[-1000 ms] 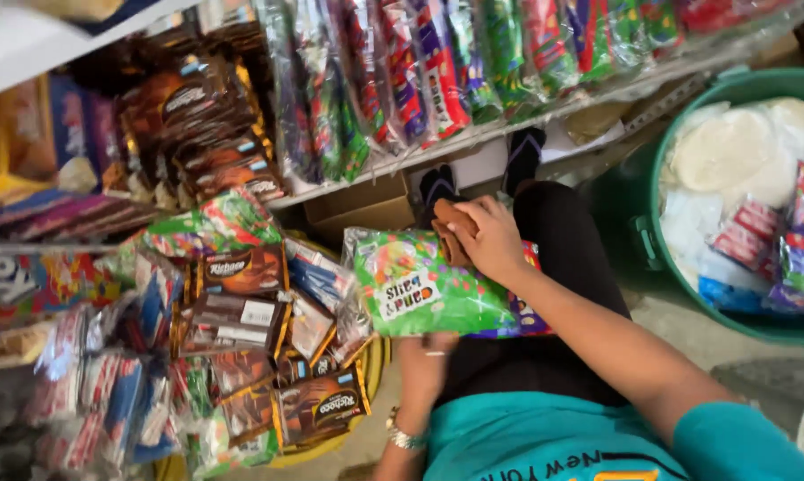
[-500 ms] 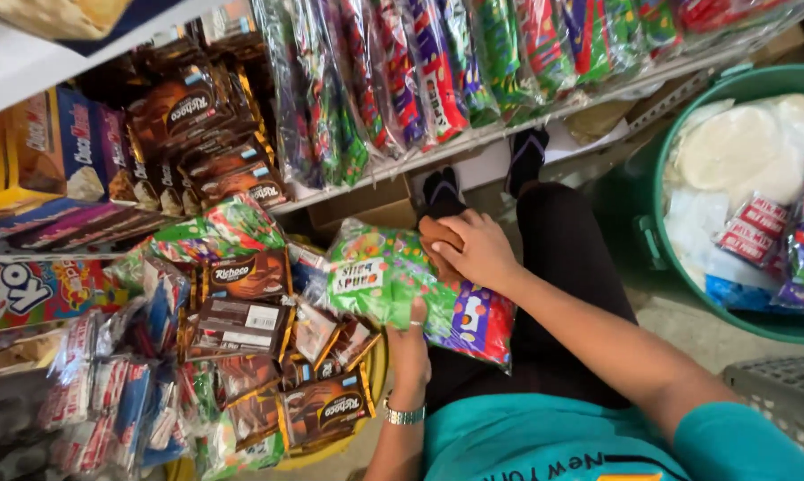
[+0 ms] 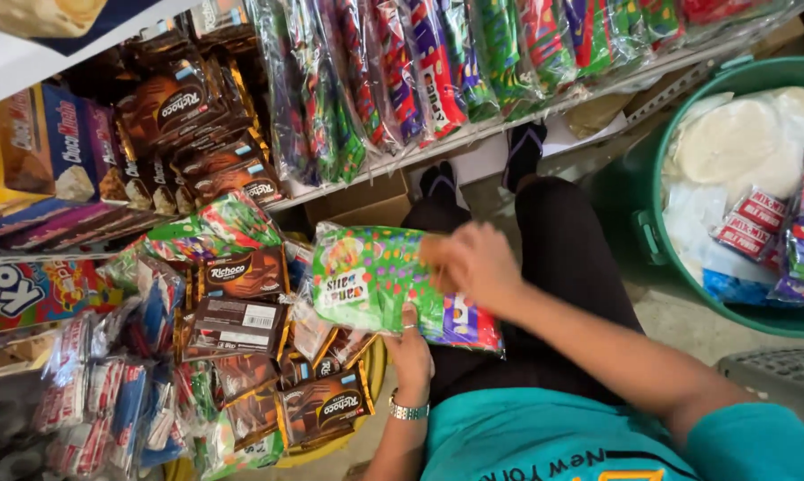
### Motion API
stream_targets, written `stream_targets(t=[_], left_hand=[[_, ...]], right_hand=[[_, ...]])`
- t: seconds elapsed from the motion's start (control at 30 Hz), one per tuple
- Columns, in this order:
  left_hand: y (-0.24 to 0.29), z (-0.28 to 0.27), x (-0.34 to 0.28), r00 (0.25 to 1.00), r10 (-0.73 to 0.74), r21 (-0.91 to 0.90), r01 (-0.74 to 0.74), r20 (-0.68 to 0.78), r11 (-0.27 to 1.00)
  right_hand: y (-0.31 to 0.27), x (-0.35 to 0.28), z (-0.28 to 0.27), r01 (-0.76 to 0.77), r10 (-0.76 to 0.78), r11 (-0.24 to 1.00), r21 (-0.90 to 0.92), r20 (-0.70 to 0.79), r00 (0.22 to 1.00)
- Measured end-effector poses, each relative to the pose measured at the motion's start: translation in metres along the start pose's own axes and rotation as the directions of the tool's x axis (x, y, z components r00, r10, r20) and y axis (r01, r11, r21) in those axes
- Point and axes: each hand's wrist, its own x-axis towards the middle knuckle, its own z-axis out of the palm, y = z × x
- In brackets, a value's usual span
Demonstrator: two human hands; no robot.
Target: Wiping down individual packets of candy and snacks with a brown cloth in a stockroom.
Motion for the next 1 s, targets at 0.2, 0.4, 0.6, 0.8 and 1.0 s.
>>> stream_targets(t=[0.2,0.4,0.6,0.8,1.0], left_hand=[[0.007,-0.010,-0.001,0.998,-0.003,-0.080,0.008,0.059,0.997],[-0.012,-0.023,0.024,0.995,-0.049,-0.016,0.050,0.086,0.999],[-0.003,-0.013,0.032,0.974,-0.223,-0.234,0.227,0.041,0.945],[0.006,-0.009,0.020,0.987,-0.146,-0.186,0.133,-0.061,0.974],[-0.004,-0.008,0.021,0.988,-0.127,-0.161,0.111,-0.093,0.981]], right_hand=[[0.041,-0.016,0.018,-0.250,0.268,0.956,0.156,-0.109,0.957],[-0.050,-0.045,-0.060,0.167,-0.154,0.874,0.456,-0.067,0.986],[-0.029,-0.032,-0.030,0.057,0.018,0.631,0.773,-0.089,0.996],[0.060,-0.022,0.044,-0.088,0.273,0.876,0.474,-0.338,0.901],[0.019,-0.051,0.021,-0.058,0.153,0.944,0.325,-0.275,0.949]])
